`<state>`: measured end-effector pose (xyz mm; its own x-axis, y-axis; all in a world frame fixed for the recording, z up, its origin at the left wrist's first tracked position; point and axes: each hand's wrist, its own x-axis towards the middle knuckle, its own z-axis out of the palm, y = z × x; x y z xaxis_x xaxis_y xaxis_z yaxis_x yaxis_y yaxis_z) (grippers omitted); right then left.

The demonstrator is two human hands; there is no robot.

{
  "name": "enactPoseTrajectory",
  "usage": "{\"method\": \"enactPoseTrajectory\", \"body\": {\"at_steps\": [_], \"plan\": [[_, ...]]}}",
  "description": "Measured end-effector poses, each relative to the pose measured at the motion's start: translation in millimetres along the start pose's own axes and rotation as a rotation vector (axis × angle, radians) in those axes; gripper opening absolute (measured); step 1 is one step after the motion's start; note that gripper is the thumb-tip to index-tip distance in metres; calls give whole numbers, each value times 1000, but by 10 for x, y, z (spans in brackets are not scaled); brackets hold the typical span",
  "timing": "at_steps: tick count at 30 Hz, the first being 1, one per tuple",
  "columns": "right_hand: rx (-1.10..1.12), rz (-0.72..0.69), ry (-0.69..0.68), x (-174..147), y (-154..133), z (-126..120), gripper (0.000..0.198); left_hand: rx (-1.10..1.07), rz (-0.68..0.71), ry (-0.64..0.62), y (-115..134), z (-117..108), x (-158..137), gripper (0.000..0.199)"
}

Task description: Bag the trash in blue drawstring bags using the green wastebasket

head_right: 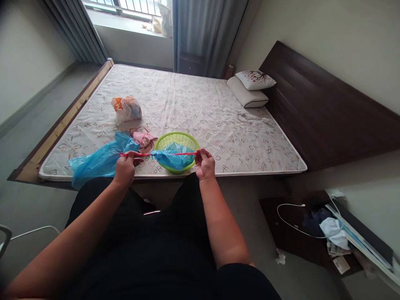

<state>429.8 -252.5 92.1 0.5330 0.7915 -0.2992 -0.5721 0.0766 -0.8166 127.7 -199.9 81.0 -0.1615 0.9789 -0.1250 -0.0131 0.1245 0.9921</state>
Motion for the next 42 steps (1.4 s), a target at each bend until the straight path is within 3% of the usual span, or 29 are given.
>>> {"method": "enactPoseTrajectory", "body": {"at_steps": [2, 4, 6, 8, 11, 14, 16, 19, 23, 26, 28, 35, 38, 42], "plan": [[4, -17, 21, -49, -9, -11, 42, -57, -49, -55, -8, -17, -22, 31], [-116, -34, -45, -109, -9, 24, 47, -120, -89, -159, -42, -56, -55, 44], [-359, -55, -171, -147, -41, 131, 43, -156, -86, -253, -137, -135, -68, 69], [-637, -142, -281, -157, -139, 359, 28, -171, -60, -255, -306, -235, -55, 88], [-928, -460, -408, -148, -455, 993, 10, -175, -79, -175, -626, -348, -1, 95], [-988, -664, -592, -123, -958, 1895, 10, -159, -214, -144, -868, -375, 80, 86], [-996, -748, -633, -82, -1326, 2517, 7, -100, -287, -153, -950, -374, 142, 78], [-947, -878, -624, 58, -1773, 3292, 9, 108, -333, -212, -1018, -399, 222, 64], [-919, -907, -474, 369, -2034, 3897, 12, 275, -371, -257, -1130, -486, 301, 42], [-820, -798, -321, 582, -2108, 4101, 15, 397, -327, -285, -1213, -566, 388, 29], [-732, -747, -289, 686, -2195, 4184, 22, 487, -270, -309, -1253, -615, 481, 26], [-615, -754, -350, 946, -2569, 4493, 24, 740, -95, -413, -1340, -646, 1010, 35], [-697, -783, -392, 1007, -2361, 4515, 23, 840, -69, -395, -1354, -606, 1227, 48], [-811, -693, -382, 1053, -1656, 4267, 23, 969, -96, -345, -1388, -557, 1406, 66]]}}
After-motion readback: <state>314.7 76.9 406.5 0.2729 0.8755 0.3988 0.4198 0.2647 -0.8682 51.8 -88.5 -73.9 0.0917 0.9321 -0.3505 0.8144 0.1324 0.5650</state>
